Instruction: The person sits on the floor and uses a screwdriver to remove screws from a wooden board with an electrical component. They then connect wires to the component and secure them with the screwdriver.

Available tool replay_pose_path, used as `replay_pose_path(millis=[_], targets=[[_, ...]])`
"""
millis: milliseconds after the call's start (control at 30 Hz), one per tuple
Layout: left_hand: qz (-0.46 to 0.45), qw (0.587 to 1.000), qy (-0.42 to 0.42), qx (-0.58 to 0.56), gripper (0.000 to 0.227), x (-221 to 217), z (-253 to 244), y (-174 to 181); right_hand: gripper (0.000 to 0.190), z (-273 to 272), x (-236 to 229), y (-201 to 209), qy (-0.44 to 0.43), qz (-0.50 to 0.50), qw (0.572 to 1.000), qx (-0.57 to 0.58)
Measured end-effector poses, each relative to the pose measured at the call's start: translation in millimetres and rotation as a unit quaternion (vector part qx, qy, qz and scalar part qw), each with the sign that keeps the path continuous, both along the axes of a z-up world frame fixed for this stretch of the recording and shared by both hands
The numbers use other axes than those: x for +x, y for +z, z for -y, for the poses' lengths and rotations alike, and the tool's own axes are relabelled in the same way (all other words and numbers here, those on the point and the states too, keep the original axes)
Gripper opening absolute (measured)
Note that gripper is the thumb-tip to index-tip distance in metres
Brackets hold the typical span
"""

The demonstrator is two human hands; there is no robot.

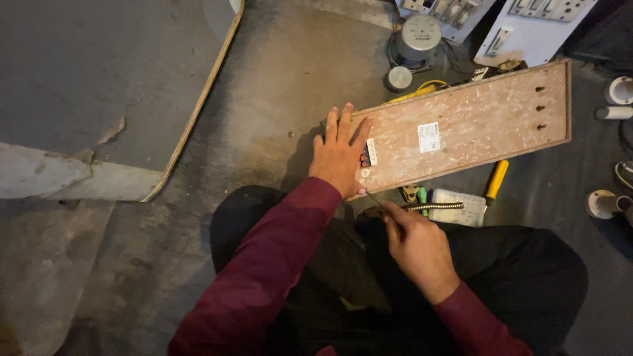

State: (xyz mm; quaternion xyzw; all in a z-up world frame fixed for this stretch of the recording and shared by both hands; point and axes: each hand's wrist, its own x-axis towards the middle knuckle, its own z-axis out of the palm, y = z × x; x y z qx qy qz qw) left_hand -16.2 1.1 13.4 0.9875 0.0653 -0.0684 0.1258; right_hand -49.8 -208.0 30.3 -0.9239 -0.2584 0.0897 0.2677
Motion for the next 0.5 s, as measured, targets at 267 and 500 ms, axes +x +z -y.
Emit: replay_pose_path(millis=[267,500], targets=[[0.019,1.0,-0.006,0.008,0.141,-1,0,-1,0.028,-3,-3,2,-0.008,0.024,1.0,-0.014],[0.006,1.0,-0.004,0.012,0.141,-1,1,2,0.027,-9,0,6,0.0,0.027,0.993,-0.113]])
